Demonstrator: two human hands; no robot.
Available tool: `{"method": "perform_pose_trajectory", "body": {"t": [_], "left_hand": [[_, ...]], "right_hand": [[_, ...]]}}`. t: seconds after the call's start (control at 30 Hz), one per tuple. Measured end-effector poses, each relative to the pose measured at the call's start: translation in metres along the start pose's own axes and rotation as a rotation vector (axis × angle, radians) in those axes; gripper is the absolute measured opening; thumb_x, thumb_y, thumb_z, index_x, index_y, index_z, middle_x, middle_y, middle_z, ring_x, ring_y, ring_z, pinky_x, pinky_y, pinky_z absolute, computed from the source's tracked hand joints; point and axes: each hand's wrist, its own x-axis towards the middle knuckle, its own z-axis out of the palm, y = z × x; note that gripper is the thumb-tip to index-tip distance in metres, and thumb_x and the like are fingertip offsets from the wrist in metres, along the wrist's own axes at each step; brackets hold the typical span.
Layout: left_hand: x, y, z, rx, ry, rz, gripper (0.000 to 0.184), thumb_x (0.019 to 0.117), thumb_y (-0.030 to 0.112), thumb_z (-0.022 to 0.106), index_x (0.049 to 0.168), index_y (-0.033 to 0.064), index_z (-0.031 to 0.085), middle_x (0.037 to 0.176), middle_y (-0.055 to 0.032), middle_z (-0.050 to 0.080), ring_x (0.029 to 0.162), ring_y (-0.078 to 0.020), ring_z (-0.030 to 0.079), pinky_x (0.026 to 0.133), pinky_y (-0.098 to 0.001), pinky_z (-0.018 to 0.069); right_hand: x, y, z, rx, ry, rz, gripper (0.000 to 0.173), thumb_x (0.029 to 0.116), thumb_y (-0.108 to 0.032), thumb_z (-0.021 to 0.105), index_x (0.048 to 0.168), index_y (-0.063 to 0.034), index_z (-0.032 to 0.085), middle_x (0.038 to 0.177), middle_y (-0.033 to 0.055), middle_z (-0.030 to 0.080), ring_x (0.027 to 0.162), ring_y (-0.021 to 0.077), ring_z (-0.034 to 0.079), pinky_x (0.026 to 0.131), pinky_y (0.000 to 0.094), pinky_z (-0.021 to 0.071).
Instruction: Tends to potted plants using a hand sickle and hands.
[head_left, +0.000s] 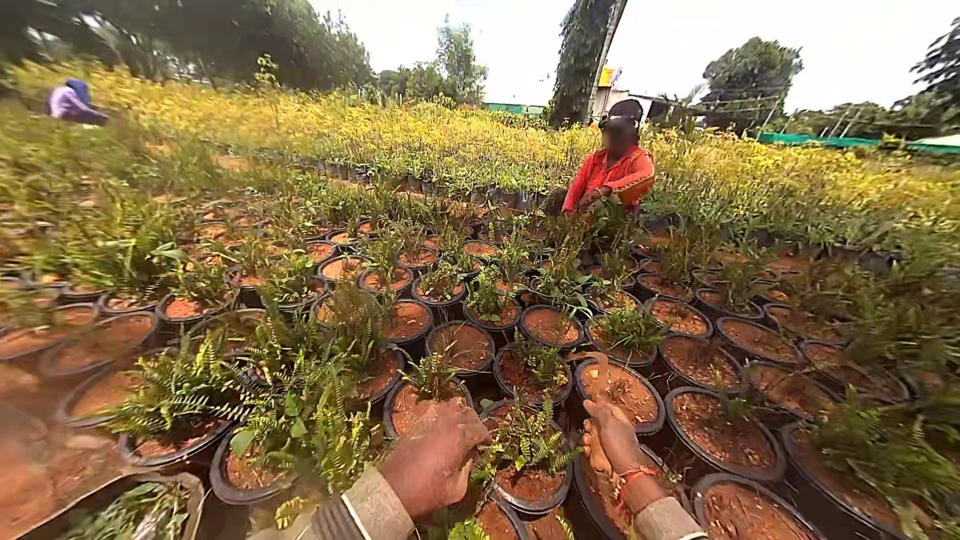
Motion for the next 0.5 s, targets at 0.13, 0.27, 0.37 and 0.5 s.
{"method": "perform_pose_trajectory", "body": {"t": [0.13, 0.27, 0.37, 0.5], "left_hand": [[0.011, 0.006, 0.007, 0.071, 0.049, 0.086, 0.026, 0.0922, 0.008, 0.064, 0.117, 0.0047, 0.072, 0.116, -0.0187, 0.071, 0.117, -0.0396, 0.065, 0.103, -0.0608, 0.0471], [0.019, 0.001, 0.022, 0.091, 0.132, 0.109, 0.018, 0.0956, 0.008, 0.063, 0.108, 0.0053, 0.076, 0.104, -0.0158, 0.074, 0.107, -0.0376, 0.069, 0.097, -0.0580, 0.0516], [0.028, -0.007, 0.026, 0.092, 0.061, 0.065, 0.019, 0.0968, 0.010, 0.062, 0.108, 0.0050, 0.076, 0.106, -0.0160, 0.074, 0.109, -0.0376, 0.068, 0.098, -0.0571, 0.0509], [0.041, -0.018, 0.027, 0.091, 0.010, 0.061, 0.018, 0.0951, 0.010, 0.063, 0.107, 0.0036, 0.075, 0.107, -0.0169, 0.074, 0.109, -0.0384, 0.068, 0.098, -0.0591, 0.0500]], "right_hand": [[0.052, 0.028, 0.011, -0.014, 0.090, 0.061, 0.037, 0.1087, -0.028, 0.052, 0.136, -0.0041, 0.043, 0.076, 0.0078, 0.051, 0.052, 0.0170, 0.054, 0.049, 0.0339, 0.0503], [0.092, 0.044, 0.034, 0.135, 0.121, 0.103, 0.037, 0.1094, -0.029, 0.051, 0.135, -0.0030, 0.044, 0.074, 0.0069, 0.049, 0.053, 0.0171, 0.052, 0.050, 0.0349, 0.0492], [0.103, 0.047, 0.054, 0.114, 0.061, 0.109, 0.034, 0.1091, -0.026, 0.051, 0.132, -0.0008, 0.046, 0.077, 0.0082, 0.050, 0.056, 0.0178, 0.053, 0.053, 0.0355, 0.0501], [0.096, 0.054, 0.062, -0.525, -0.099, -0.011, 0.052, 0.1029, -0.023, 0.059, 0.148, -0.0025, 0.041, 0.117, 0.0245, 0.066, 0.094, 0.0335, 0.070, 0.084, 0.0501, 0.0575]]}}
